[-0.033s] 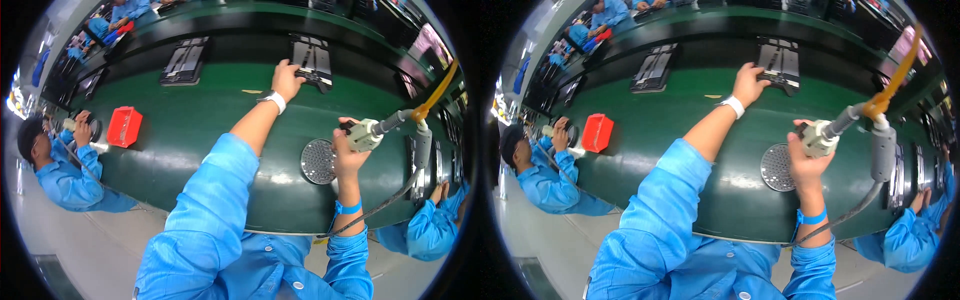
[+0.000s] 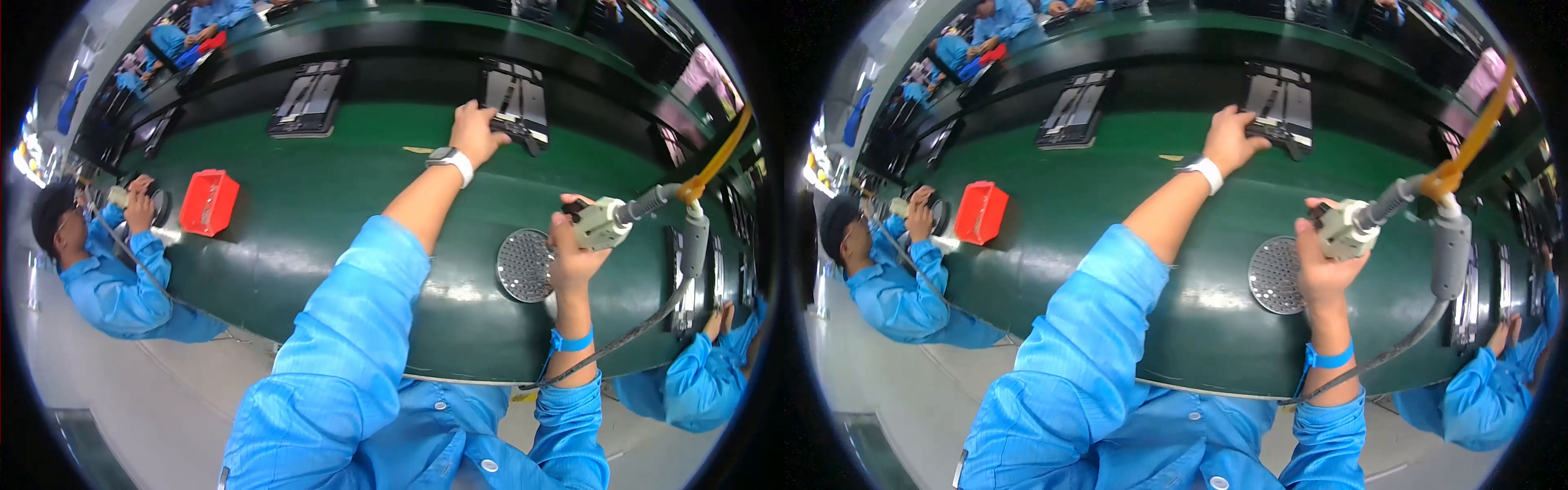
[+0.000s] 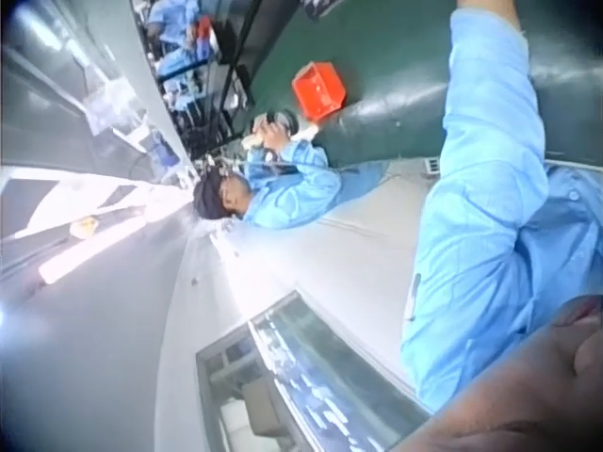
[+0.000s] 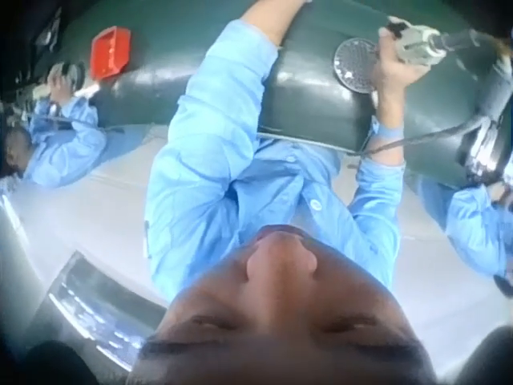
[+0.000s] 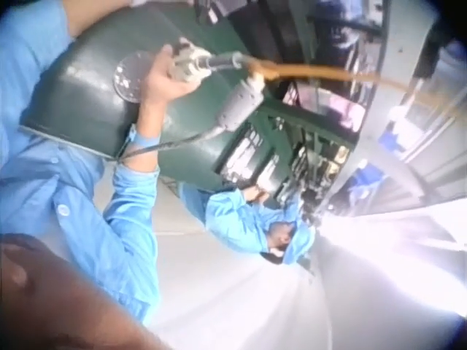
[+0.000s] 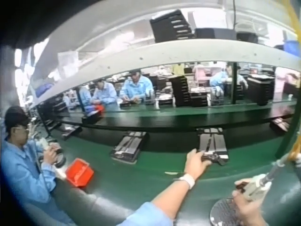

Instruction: The person assembles tablets by taking them from a conveyor belt, positioning internal components by hand, driving screws using an electric screwdriver, and placing the tablets back onto the conveyor belt.

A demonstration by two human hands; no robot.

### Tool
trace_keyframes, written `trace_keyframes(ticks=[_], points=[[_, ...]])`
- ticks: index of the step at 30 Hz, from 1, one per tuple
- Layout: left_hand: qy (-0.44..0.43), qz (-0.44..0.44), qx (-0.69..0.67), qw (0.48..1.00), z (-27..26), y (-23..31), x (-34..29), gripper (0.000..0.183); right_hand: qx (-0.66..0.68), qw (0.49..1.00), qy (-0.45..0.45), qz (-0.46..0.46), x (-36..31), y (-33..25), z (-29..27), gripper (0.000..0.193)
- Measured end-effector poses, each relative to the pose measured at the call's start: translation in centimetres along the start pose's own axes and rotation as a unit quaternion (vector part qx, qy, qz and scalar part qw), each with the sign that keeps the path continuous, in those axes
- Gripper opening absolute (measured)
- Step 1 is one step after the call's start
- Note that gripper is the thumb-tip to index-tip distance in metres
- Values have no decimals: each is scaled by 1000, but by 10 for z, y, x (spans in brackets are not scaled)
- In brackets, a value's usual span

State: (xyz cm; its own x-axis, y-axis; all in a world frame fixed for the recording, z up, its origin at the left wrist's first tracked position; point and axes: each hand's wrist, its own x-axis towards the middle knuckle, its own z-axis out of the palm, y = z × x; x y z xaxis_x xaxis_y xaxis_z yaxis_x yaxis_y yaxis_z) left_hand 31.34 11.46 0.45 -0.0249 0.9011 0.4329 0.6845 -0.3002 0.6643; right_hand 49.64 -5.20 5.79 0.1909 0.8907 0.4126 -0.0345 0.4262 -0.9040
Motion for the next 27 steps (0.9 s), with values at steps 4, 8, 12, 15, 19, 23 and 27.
trace_keyframes(ticks=[4,8,12,15,19,23,27], points=[[-33,-20,12,999,-13,-14,6,62,0,1000,-11,5,4,-2,2,35],[-20,-56,-262,963,-20,-11,16,51,-4,1000,-7,-3,4,-6,4,32],[-44,-284,-465,838,-52,-9,20,33,17,1000,-11,-18,0,0,6,35],[-14,-302,-462,834,-81,0,-8,31,19,1000,14,-15,-1,-2,2,35],[5,-272,-432,860,-134,5,-89,37,11,1000,1,-10,-1,-12,4,32],[-24,-325,-374,868,-174,23,-172,38,-2,1000,-14,-9,-1,-22,3,30],[-67,-201,-188,959,-205,37,-217,38,-22,999,-11,-35,-1,-25,14,28]])
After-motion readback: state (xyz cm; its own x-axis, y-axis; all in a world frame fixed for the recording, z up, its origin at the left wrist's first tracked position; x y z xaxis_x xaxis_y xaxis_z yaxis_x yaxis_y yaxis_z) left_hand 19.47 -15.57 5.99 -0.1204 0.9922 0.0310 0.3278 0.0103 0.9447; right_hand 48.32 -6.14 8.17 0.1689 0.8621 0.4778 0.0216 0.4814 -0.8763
